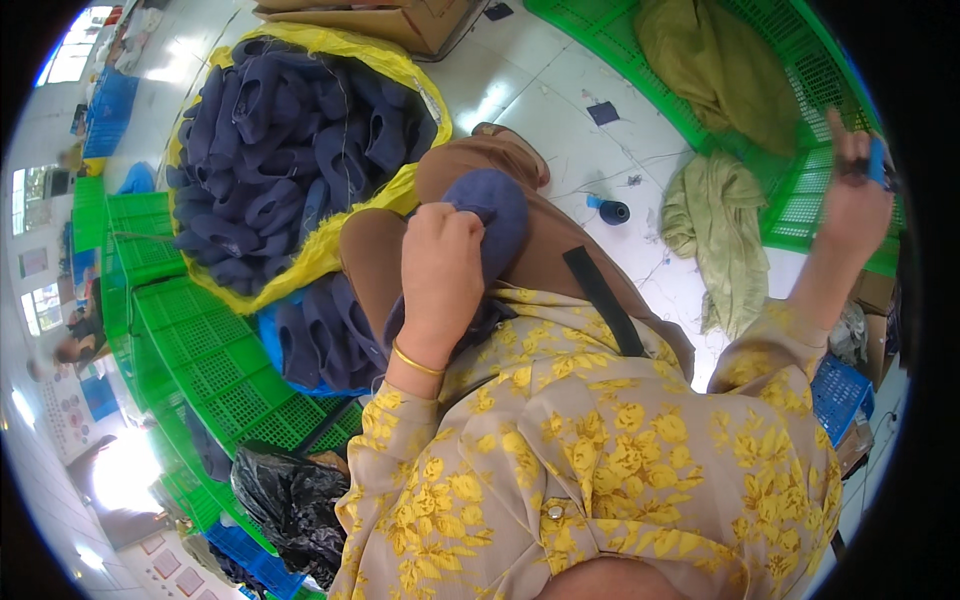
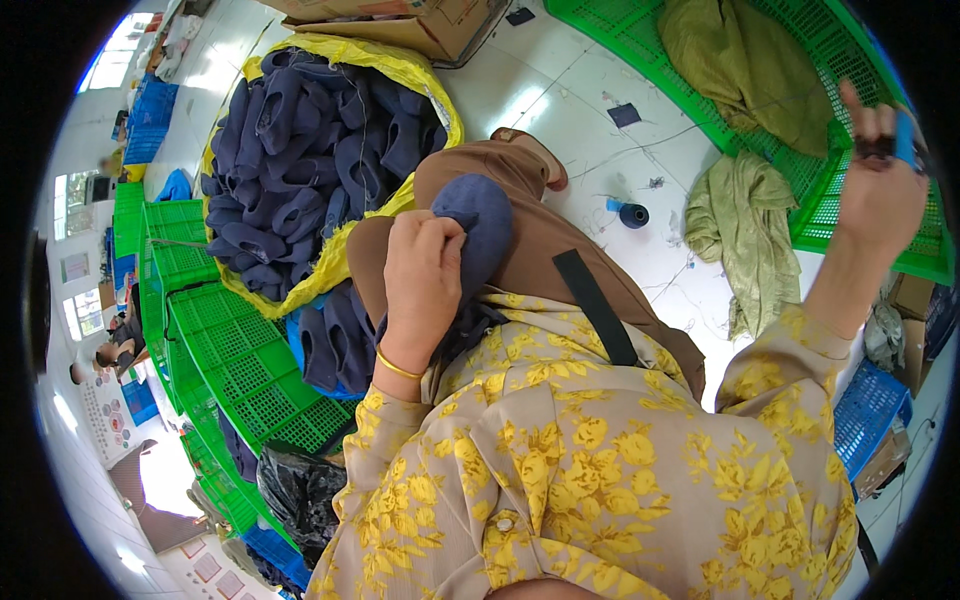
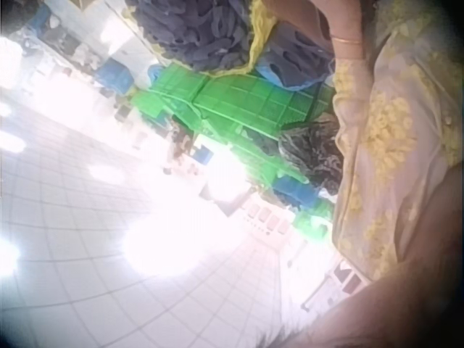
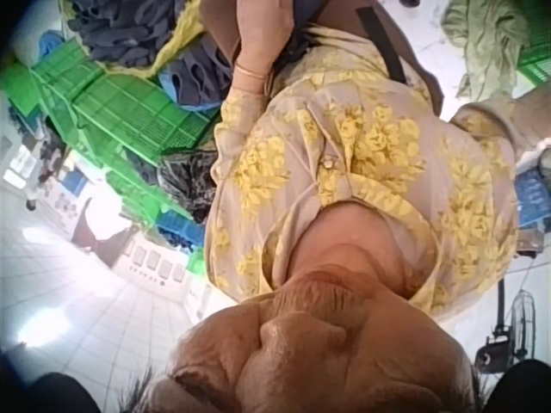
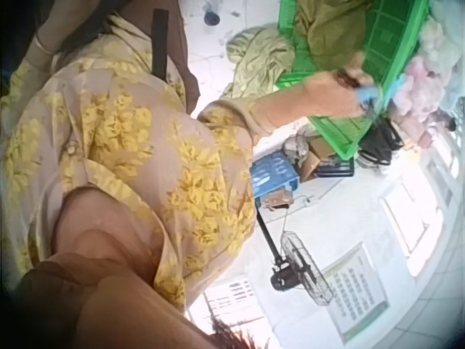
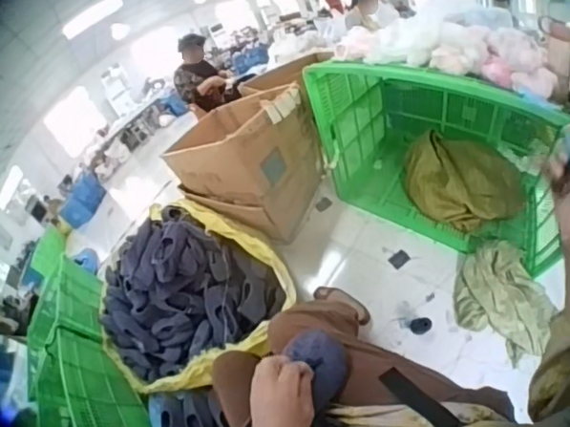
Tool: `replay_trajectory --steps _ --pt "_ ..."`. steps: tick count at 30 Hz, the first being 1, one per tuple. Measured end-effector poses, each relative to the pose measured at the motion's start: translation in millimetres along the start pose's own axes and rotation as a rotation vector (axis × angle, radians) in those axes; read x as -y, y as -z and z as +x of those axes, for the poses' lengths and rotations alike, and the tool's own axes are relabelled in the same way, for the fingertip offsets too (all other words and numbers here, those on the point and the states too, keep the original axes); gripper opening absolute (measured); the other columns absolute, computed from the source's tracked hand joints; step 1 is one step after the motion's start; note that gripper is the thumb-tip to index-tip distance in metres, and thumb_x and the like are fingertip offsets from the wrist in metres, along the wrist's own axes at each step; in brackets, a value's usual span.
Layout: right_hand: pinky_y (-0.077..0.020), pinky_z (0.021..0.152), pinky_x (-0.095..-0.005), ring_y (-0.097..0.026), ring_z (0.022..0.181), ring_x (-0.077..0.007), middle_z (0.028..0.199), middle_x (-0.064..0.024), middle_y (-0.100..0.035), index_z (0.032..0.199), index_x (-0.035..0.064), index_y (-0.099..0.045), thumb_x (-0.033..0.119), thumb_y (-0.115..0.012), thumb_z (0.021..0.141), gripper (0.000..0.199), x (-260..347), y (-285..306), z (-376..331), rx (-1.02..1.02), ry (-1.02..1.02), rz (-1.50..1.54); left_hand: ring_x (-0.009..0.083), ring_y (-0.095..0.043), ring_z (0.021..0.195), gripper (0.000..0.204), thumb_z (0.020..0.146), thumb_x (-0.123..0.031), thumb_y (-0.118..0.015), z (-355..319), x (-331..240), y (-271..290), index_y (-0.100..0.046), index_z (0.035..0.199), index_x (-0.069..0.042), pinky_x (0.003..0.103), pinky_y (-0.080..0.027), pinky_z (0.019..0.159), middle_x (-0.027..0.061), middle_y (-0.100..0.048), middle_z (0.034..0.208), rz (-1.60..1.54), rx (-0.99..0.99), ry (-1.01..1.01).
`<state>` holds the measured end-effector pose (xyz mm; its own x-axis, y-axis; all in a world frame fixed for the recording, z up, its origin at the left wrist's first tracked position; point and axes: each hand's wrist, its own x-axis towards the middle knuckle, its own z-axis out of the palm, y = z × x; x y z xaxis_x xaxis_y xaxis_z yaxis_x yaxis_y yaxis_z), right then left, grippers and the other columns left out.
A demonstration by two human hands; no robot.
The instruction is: The person sits on the floor and hand-sews a dark blue slip-on shoe using a needle and thread. They repeatedly insert the needle, pull the thread through, and adjust the shoe's edge while working on a single item.
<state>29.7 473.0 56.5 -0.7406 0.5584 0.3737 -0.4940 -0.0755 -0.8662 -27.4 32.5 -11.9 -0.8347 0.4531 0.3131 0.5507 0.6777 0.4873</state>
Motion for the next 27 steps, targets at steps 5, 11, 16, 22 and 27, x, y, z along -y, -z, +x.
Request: replay_trajectory --steps 5,11,16,22,27 --pt "-0.0479 0.084 -0.0364 -0.06 0.096 -0.0331 0.098 -0.0146 -0.06 0.118 0.0103 -0.056 0.005 -0.054 0.083 0.035 -39.3 -130.8 -83.5 0.568 -0.196 -0.855 0.0261 -0.059 0.076 0.007 0.089 -0.007 -0.06 -4.5 10.7 5.1 -0.06 0.091 -0.001 0.034 -0.047 0.071 0.0135 -0.06 0.084 -0.394 0.038 0.445" --pt "-0.0492 0.071 -0.0462 -0.062 0.083 -0.0377 0.1 -0.0139 -0.06 0.107 0.0068 -0.054 0.017 -0.058 0.087 0.023 -92.6 -206.3 -140.9 1.163 -0.138 -0.952 0.0044 -0.047 0.075 0.011 0.097 -0.013 -0.055 -11.4 21.7 5.6 -0.059 0.095 -0.003 0.02 -0.041 0.07 -0.0046 -0.054 0.082 -0.647 0.147 0.604" --pt "-0.0505 0.062 -0.0397 -0.066 0.074 -0.0289 0.085 -0.0116 -0.062 0.096 0.0049 -0.051 0.015 -0.061 0.081 0.02 -104.0 -215.5 -149.4 1.216 0.102 -1.032 0.0041 -0.046 0.077 0.011 0.098 -0.014 -0.055 -12.4 21.6 4.5 -0.059 0.096 -0.004 0.02 -0.04 0.071 -0.0052 -0.053 0.083 -0.754 0.16 0.644" --pt "-0.051 0.061 -0.0379 -0.067 0.074 -0.0267 0.083 -0.0102 -0.063 0.096 0.0057 -0.053 0.013 -0.062 0.08 0.02 -104.8 -219.6 -152.6 1.192 0.113 -1.084 0.0042 -0.046 0.077 0.01 0.098 -0.014 -0.055 -13.1 21.7 3.3 -0.059 0.096 -0.004 0.02 -0.04 0.072 -0.005 -0.053 0.084 -0.763 0.17 0.653" --pt "-0.0519 0.062 -0.0374 -0.067 0.076 -0.0268 0.083 -0.0099 -0.063 0.095 0.0067 -0.053 0.013 -0.062 0.079 0.019 -105.3 -222.1 -154.1 1.215 0.119 -1.128 0.0042 -0.047 0.077 0.01 0.097 -0.012 -0.056 -15.8 23.9 -0.3 -0.059 0.097 -0.004 0.02 -0.041 0.071 -0.0048 -0.054 0.084 -0.75 0.172 0.621"
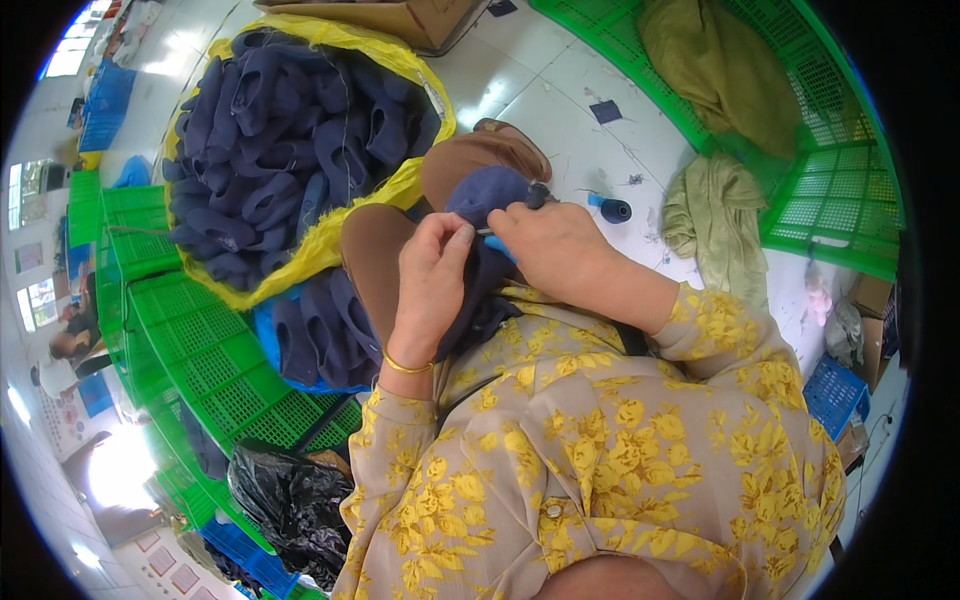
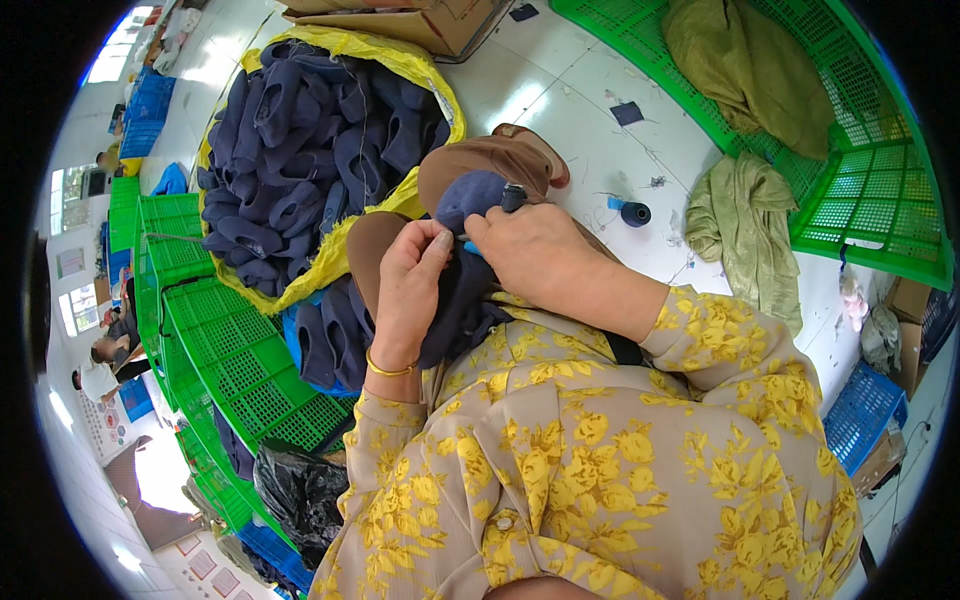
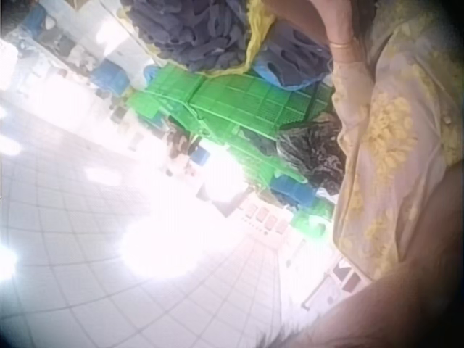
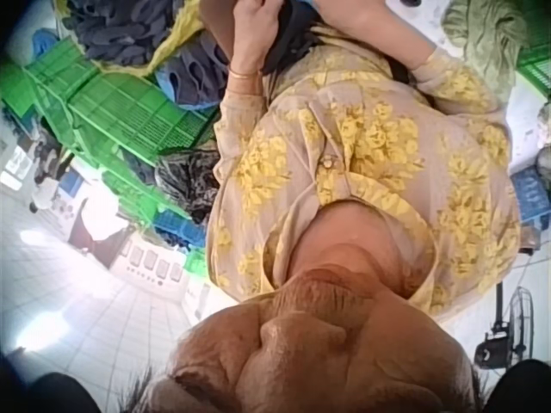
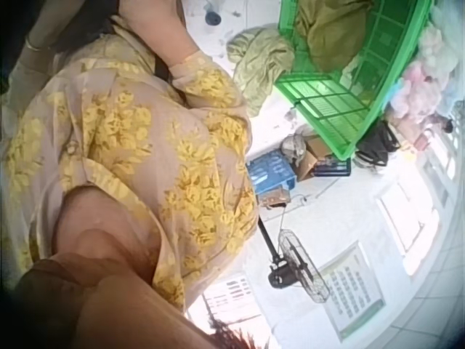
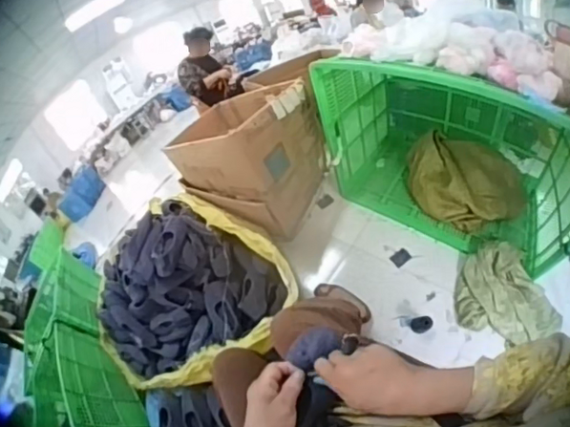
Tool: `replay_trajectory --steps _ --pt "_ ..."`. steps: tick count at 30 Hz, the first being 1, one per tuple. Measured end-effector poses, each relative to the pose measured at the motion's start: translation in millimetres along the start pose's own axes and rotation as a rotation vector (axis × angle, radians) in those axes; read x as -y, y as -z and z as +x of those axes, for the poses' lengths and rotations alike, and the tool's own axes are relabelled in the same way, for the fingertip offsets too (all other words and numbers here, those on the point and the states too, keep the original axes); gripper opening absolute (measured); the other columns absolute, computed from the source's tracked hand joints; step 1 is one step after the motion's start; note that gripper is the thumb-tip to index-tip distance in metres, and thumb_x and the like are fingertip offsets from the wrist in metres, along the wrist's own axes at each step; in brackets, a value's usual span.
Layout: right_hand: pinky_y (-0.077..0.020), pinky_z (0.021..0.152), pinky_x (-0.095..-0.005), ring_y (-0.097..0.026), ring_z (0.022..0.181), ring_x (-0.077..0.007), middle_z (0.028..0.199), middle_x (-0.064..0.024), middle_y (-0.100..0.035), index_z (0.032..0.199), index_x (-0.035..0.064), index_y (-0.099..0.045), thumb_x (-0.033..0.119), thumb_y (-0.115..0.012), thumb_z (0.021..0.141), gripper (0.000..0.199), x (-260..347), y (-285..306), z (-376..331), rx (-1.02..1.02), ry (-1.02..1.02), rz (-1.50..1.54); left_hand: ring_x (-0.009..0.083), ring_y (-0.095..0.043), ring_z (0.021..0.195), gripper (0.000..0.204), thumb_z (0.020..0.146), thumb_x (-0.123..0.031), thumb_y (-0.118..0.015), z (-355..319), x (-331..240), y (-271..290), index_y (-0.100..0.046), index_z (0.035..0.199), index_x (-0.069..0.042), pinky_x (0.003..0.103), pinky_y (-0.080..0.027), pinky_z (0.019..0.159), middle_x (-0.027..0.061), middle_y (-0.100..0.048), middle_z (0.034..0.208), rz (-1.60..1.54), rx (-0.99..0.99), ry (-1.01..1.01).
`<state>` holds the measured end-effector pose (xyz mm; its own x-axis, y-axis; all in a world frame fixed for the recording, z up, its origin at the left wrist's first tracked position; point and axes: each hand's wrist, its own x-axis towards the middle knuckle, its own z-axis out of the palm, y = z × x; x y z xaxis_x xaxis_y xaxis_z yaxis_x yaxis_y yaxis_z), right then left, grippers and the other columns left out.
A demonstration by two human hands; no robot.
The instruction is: The person sits on the floor and hand-sews a dark blue slip-on shoe using a needle and thread. They repeatedly insert the needle, pull the thread through, and adjust the shoe's edge while working on a single item.
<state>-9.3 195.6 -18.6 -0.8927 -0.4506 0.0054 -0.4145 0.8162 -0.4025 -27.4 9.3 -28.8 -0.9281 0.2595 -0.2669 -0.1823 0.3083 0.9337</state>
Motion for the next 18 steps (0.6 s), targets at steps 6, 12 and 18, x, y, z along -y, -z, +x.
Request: replay_trajectory --steps 6,12,18 --pt "-0.0513 0.065 -0.0413 -0.065 0.079 -0.0342 0.097 -0.012 -0.065 0.107 0.0067 -0.053 0.015 -0.065 0.082 0.029 -8.3 21.8 -2.6 0.087 -0.229 0.259 0.0105 -0.057 0.077 0.019 0.085 -0.011 -0.069 -5.5 -25.2 20.5 -0.061 0.098 0.0 0.025 -0.048 0.073 0.0031 -0.061 0.087 0.028 -0.137 0.009" --pt "-0.0517 0.072 -0.0386 -0.064 0.085 -0.0336 0.097 -0.0097 -0.067 0.111 0.0104 -0.061 0.008 -0.063 0.082 0.029 -11.3 3.6 3.6 -0.229 0.033 0.537 0.0188 -0.06 0.076 0.03 0.08 -0.01 -0.073 -5.9 -16.8 31.9 -0.056 0.104 -0.002 0.029 -0.049 0.072 0.0061 -0.06 0.085 0.694 -0.129 -0.315" --pt "-0.0515 0.068 -0.0359 -0.065 0.082 -0.0281 0.098 -0.0062 -0.066 0.113 0.0162 -0.061 0.005 -0.061 0.081 0.034 -28.7 -6.3 -18.8 -0.084 -0.039 0.548 0.0103 -0.053 0.066 0.013 0.085 -0.006 -0.067 -22.8 -1.3 56.0 -0.06 0.093 0.0 0.026 -0.045 0.062 0.002 -0.057 0.073 0.554 -0.042 -0.018"
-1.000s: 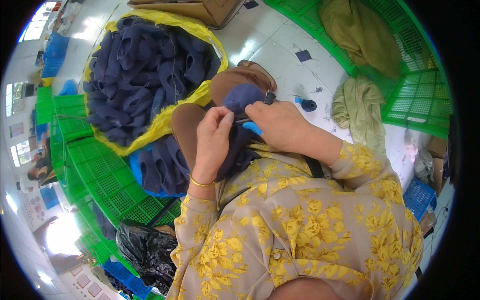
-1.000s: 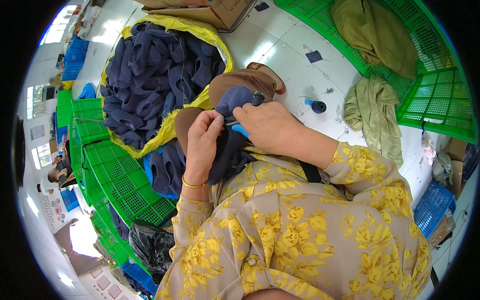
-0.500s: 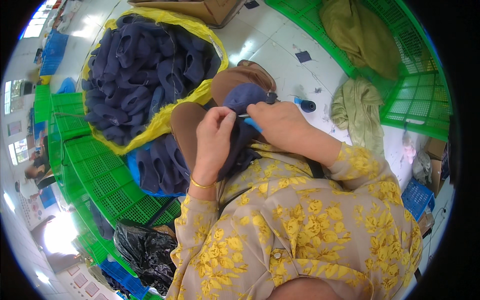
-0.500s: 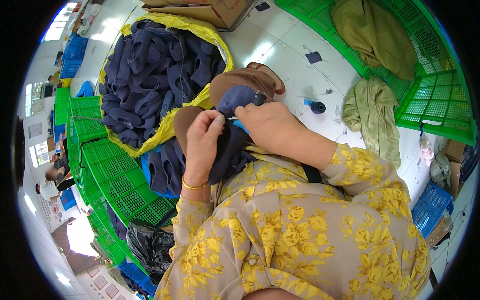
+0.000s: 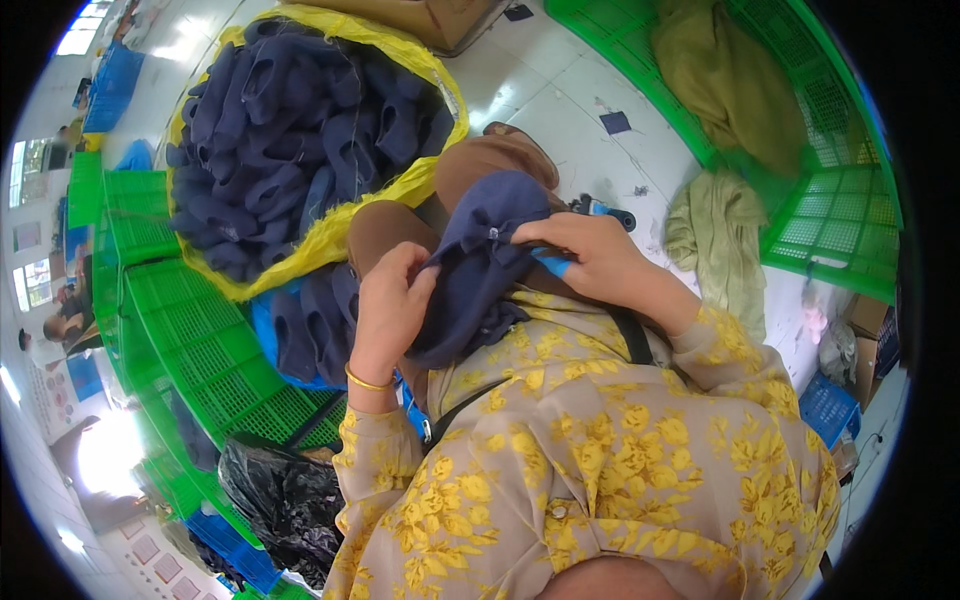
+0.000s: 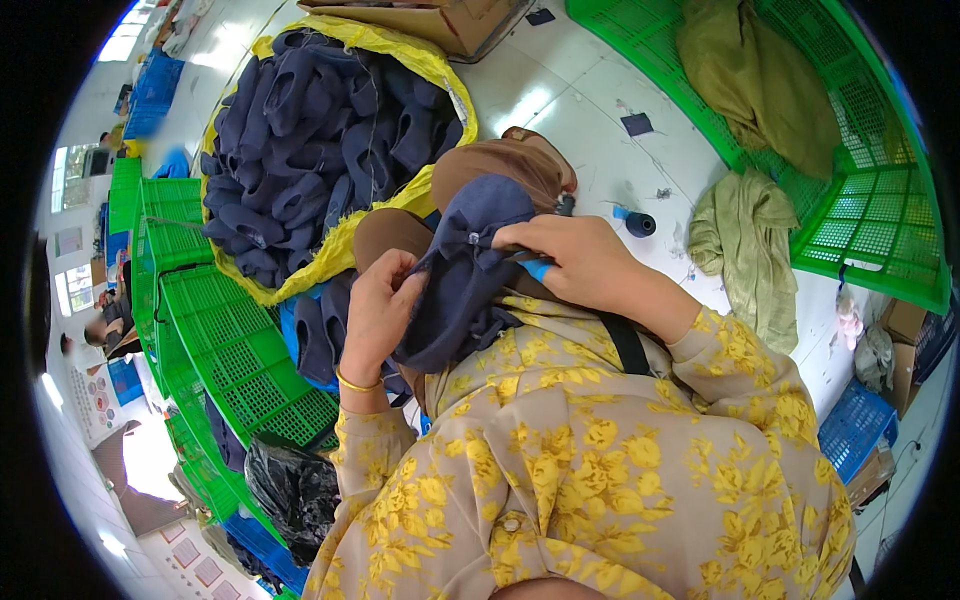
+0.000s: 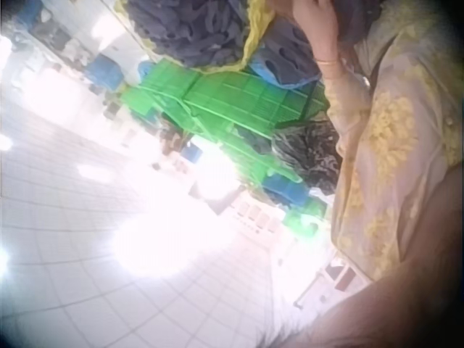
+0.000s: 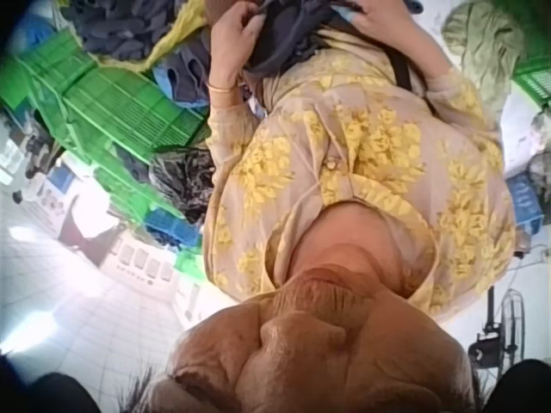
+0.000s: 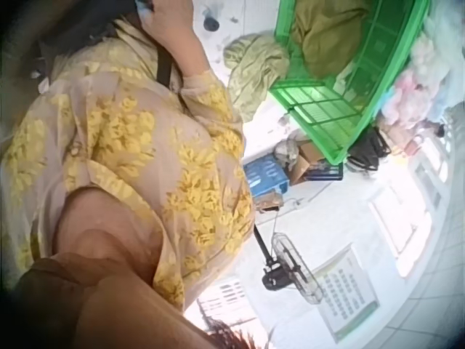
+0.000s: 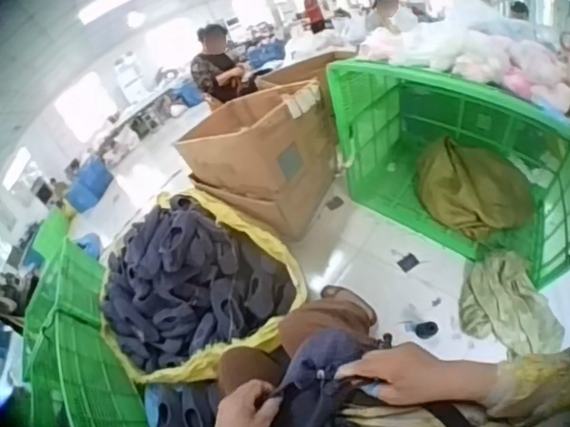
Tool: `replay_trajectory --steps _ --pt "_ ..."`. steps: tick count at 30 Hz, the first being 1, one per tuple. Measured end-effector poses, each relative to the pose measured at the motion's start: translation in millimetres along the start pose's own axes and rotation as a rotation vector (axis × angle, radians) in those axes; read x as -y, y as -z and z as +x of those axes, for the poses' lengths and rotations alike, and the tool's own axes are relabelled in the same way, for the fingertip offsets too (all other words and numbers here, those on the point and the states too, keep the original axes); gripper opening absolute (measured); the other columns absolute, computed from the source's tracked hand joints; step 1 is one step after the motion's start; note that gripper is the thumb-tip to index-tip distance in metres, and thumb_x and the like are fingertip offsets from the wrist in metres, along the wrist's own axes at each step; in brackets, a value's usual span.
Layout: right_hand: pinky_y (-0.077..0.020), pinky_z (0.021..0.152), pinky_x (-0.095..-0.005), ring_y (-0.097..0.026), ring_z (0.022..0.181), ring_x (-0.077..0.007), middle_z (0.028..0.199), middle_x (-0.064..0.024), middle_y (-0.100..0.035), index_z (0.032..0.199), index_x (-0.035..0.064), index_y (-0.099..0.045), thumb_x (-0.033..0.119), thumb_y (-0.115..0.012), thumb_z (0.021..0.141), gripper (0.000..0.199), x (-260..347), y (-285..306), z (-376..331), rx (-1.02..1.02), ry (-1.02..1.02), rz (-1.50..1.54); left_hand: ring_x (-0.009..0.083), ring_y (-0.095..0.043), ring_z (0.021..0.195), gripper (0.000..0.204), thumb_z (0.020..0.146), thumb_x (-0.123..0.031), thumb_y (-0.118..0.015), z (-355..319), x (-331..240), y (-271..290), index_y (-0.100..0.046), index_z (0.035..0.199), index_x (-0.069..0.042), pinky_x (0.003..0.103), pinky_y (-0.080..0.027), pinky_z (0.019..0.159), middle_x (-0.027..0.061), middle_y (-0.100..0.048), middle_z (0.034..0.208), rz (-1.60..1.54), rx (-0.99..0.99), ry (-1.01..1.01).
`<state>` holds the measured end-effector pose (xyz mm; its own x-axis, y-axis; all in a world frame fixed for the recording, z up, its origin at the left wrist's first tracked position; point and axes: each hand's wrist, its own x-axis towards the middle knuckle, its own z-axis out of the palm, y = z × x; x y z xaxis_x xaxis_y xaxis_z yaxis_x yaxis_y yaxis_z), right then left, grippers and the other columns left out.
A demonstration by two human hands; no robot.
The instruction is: The person sits on the floor and hand-sews a dark blue slip-on shoe using a needle and thread. They repeatedly insert the needle, pull the thread through, and adjust the shoe's edge while working on a single item.
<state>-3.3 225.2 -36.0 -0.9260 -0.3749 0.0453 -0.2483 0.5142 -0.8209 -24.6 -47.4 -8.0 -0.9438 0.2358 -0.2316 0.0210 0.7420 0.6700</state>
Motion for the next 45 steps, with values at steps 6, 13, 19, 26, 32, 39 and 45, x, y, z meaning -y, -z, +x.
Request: replay_trajectory --steps 6,13,19,26,32,39,45 --pt "-0.0461 0.066 -0.0249 -0.056 0.074 -0.0097 0.088 -0.002 -0.065 0.107 0.0074 -0.062 0.004 -0.06 0.089 0.019 -1.1 3.1 -8.9 -0.216 -0.285 0.327 0.0087 -0.052 0.07 0.009 0.088 -0.009 -0.063 -16.5 -7.9 7.2 -0.06 0.091 -0.001 0.024 -0.043 0.063 0.0024 -0.06 0.077 -0.416 0.006 0.121" --pt "-0.0403 0.065 -0.0217 -0.046 0.071 -0.0056 0.083 0.002 -0.059 0.099 0.0034 -0.062 0.001 -0.059 0.087 0.013 6.6 5.1 -5.6 -0.258 -0.274 0.297 0.0084 -0.057 0.074 0.008 0.084 -0.007 -0.064 -31.2 40.8 67.1 -0.064 0.09 -0.002 0.022 -0.045 0.069 0.0008 -0.062 0.079 -0.815 -0.445 0.276" --pt "-0.0371 0.064 -0.0204 -0.042 0.071 -0.0037 0.084 0.006 -0.055 0.098 0.004 -0.061 0.004 -0.058 0.09 0.008 -6.5 1.6 -9.3 -0.298 -0.295 0.324 0.0356 -0.051 0.114 0.062 0.099 -0.039 -0.049 -114.6 112.8 205.9 -0.031 0.129 0.013 0.049 -0.049 0.101 0.0284 -0.045 0.126 -1.152 -1.536 -0.081" --pt "-0.0323 0.059 -0.0192 -0.036 0.065 -0.0031 0.084 0.0077 -0.053 0.099 0.0077 -0.063 0.007 -0.059 0.09 0.01 -17.0 11.9 -5.5 -0.324 -0.236 0.295 0.0166 -0.062 0.09 0.014 0.09 -0.01 -0.056 -89.0 155.9 119.8 -0.066 0.097 -0.005 0.032 -0.055 0.072 0.0054 -0.062 0.097 -0.501 -1.009 0.267" --pt "-0.031 0.047 -0.0227 -0.034 0.053 -0.0083 0.067 0.0032 -0.035 0.091 0.0044 -0.055 0.014 -0.056 0.095 0.01 -198.3 250.5 -94.2 -0.998 -0.393 1.002 0.0243 -0.068 0.089 0.042 0.078 -0.023 -0.074 -68.8 270.6 -29.4 -0.067 0.107 0.006 0.034 -0.053 0.078 0.0175 -0.07 0.101 -0.272 -0.183 0.665" --pt "-0.0378 0.052 -0.0254 -0.043 0.056 -0.0107 0.07 -0.0013 -0.048 0.099 0.0021 -0.058 0.013 -0.06 0.091 0.014 -193.8 398.1 -215.8 -1.583 -0.185 0.022 0.0161 -0.062 0.084 0.029 0.08 -0.02 -0.073 -55.7 233.4 -27.0 -0.07 0.096 0.004 0.029 -0.049 0.078 0.0077 -0.069 0.091 -0.689 -0.282 0.708" --pt "-0.0393 0.053 -0.0251 -0.047 0.057 -0.0097 0.07 -0.0016 -0.052 0.103 0.0036 -0.059 0.013 -0.064 0.087 0.019 -145.9 190.0 -118.0 -1.271 -0.397 0.153 0.0137 -0.062 0.078 0.013 0.085 -0.013 -0.064 -54.5 172.2 32.7 -0.069 0.087 0.0 0.028 -0.049 0.073 0.0044 -0.068 0.086 -1.243 -0.471 0.529"
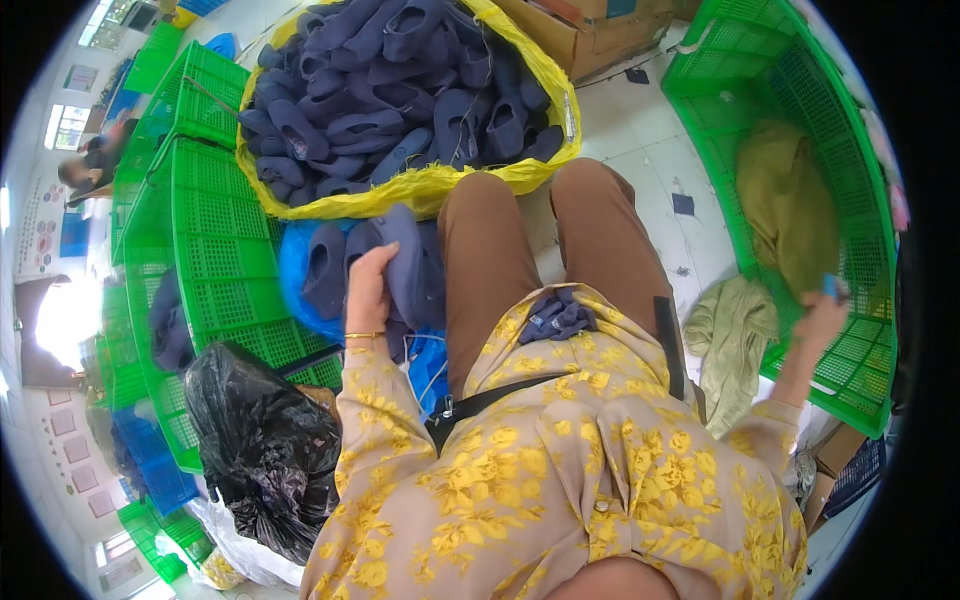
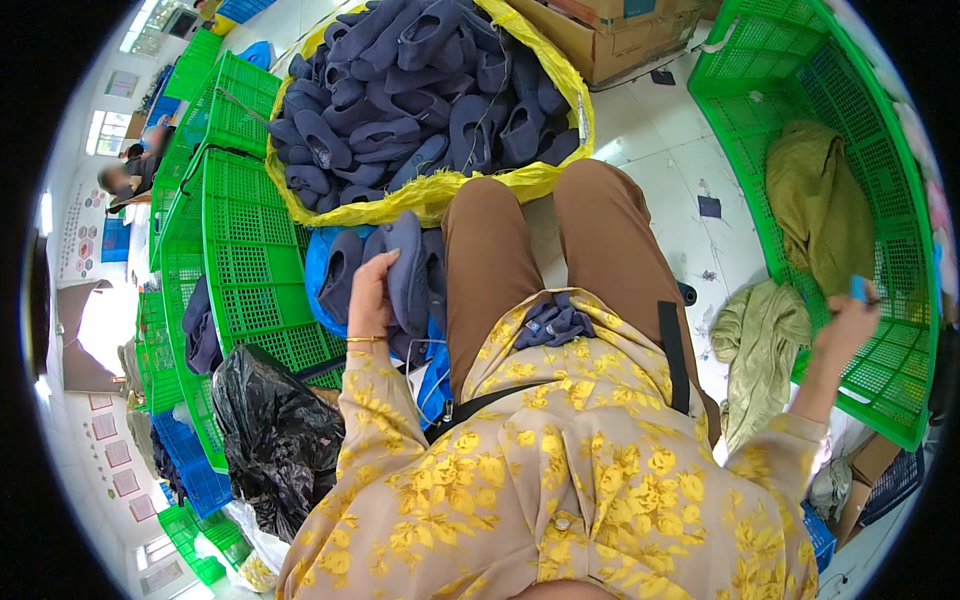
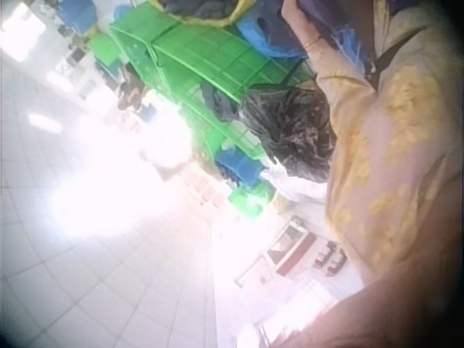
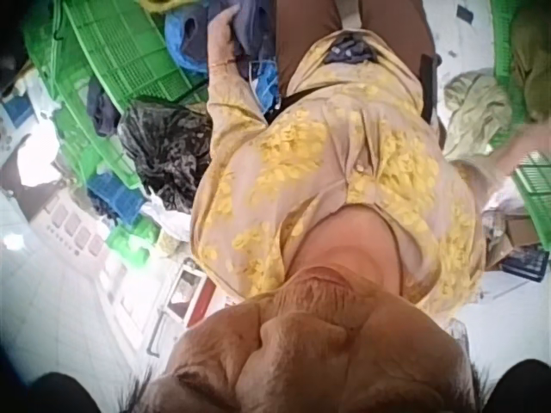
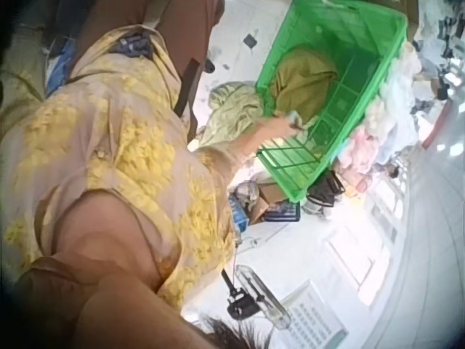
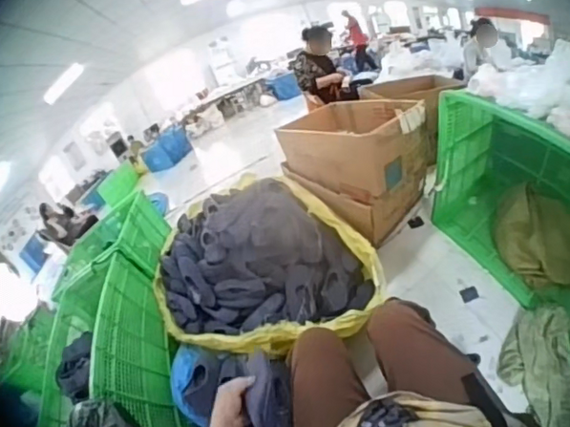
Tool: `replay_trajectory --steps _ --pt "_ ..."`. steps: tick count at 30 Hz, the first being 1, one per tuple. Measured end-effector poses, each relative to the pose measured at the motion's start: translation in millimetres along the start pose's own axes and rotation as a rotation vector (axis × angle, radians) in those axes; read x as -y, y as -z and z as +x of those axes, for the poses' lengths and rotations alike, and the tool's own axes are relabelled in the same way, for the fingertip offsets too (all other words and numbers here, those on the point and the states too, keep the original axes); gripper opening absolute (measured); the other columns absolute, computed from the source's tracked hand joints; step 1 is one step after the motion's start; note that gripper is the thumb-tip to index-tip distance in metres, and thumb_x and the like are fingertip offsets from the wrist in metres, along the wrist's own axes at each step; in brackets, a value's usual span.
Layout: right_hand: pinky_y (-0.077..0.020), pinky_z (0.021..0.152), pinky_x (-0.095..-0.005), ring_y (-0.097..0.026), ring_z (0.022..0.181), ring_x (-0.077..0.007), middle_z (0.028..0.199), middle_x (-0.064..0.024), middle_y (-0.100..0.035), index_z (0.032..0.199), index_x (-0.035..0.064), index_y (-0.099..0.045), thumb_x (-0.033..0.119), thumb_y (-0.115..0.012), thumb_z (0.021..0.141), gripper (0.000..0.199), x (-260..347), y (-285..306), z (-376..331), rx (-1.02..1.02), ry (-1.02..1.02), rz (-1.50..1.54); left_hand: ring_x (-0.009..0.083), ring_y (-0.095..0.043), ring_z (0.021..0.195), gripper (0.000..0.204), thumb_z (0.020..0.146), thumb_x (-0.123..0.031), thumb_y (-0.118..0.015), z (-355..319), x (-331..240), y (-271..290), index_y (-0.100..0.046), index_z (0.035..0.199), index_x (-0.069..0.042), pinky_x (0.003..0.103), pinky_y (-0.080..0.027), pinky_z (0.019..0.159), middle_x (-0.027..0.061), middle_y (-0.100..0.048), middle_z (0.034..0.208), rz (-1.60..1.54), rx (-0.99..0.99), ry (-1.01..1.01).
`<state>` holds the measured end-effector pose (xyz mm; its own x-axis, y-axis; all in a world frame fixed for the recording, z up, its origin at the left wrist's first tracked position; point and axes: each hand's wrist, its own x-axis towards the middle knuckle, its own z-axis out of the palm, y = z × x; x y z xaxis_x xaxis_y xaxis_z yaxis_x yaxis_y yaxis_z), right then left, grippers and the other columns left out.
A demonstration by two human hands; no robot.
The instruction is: The person sits on the floor and hand-sews a dark blue slip-on shoe using a needle and thread. They repeatedly insert the needle, pull the thread through, and adjust the shoe's edge while working on a single item.
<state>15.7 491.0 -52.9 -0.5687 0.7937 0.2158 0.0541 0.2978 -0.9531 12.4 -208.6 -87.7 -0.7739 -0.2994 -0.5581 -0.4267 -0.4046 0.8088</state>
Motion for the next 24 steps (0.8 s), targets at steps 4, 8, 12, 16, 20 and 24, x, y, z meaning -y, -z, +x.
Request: replay_trajectory --steps 4,8,12,16,20,24 --pt "-0.0371 0.052 -0.022 -0.043 0.06 -0.0076 0.086 -0.0016 -0.05 0.109 0.0033 -0.054 0.009 -0.06 0.088 0.022 27.0 -85.8 -110.1 0.216 -0.24 0.215 0.0119 -0.058 0.06 0.012 0.088 -0.015 -0.063 -56.5 -45.9 -46.4 -0.067 0.088 -0.003 0.023 -0.044 0.054 0.0054 -0.066 0.08 -0.079 0.127 -0.011" --pt "-0.0359 0.052 -0.0213 -0.041 0.061 -0.0059 0.087 -0.0002 -0.048 0.111 0.0043 -0.052 0.007 -0.058 0.088 0.023 63.0 -121.7 -157.2 0.425 -0.232 0.219 0.012 -0.053 0.05 0.025 0.088 -0.02 -0.064 -107.6 -46.3 -114.0 -0.063 0.103 0.0 0.023 -0.037 0.046 0.0079 -0.065 0.08 -0.029 0.332 0.066" --pt "-0.0351 0.054 -0.0214 -0.041 0.063 -0.0048 0.087 0.0017 -0.049 0.108 0.0084 -0.055 0.005 -0.058 0.087 0.021 79.2 -126.6 -181.1 0.561 -0.186 0.178 0.0258 -0.064 0.08 0.035 0.082 -0.014 -0.068 -95.5 -0.9 -146.3 -0.061 0.115 -0.003 0.034 -0.05 0.073 0.0121 -0.066 0.099 0.95 0.438 -0.505" --pt "-0.0377 0.058 -0.0215 -0.042 0.065 -0.0053 0.086 0.0047 -0.053 0.103 0.0093 -0.06 0.006 -0.062 0.086 0.017 90.6 -122.1 -206.1 0.886 0.006 0.022 0.0328 -0.062 0.078 0.024 0.079 -0.012 -0.071 -83.5 13.8 -150.8 -0.065 0.101 -0.003 0.036 -0.05 0.07 0.0147 -0.062 0.092 1.141 0.334 -0.851" --pt "-0.0475 0.066 -0.0307 -0.059 0.074 -0.017 0.093 -0.0037 -0.063 0.103 0.0104 -0.063 0.007 -0.064 0.085 0.018 125.0 -130.7 -234.1 1.354 0.208 -0.071 0.0332 -0.062 0.077 0.018 0.079 -0.012 -0.072 -90.2 15.0 -158.1 -0.067 0.093 -0.003 0.036 -0.05 0.068 0.0128 -0.063 0.088 1.148 0.337 -0.918" --pt "-0.0508 0.072 -0.0385 -0.063 0.083 -0.0304 0.098 -0.0105 -0.064 0.102 0.0085 -0.063 0.008 -0.064 0.083 0.019 128.2 -149.0 -249.9 1.573 0.629 -0.297 0.0282 -0.062 0.074 0.018 0.082 -0.012 -0.07 -96.8 15.1 -158.7 -0.066 0.098 -0.006 0.034 -0.05 0.067 0.0111 -0.062 0.092 1.059 0.355 -0.886"
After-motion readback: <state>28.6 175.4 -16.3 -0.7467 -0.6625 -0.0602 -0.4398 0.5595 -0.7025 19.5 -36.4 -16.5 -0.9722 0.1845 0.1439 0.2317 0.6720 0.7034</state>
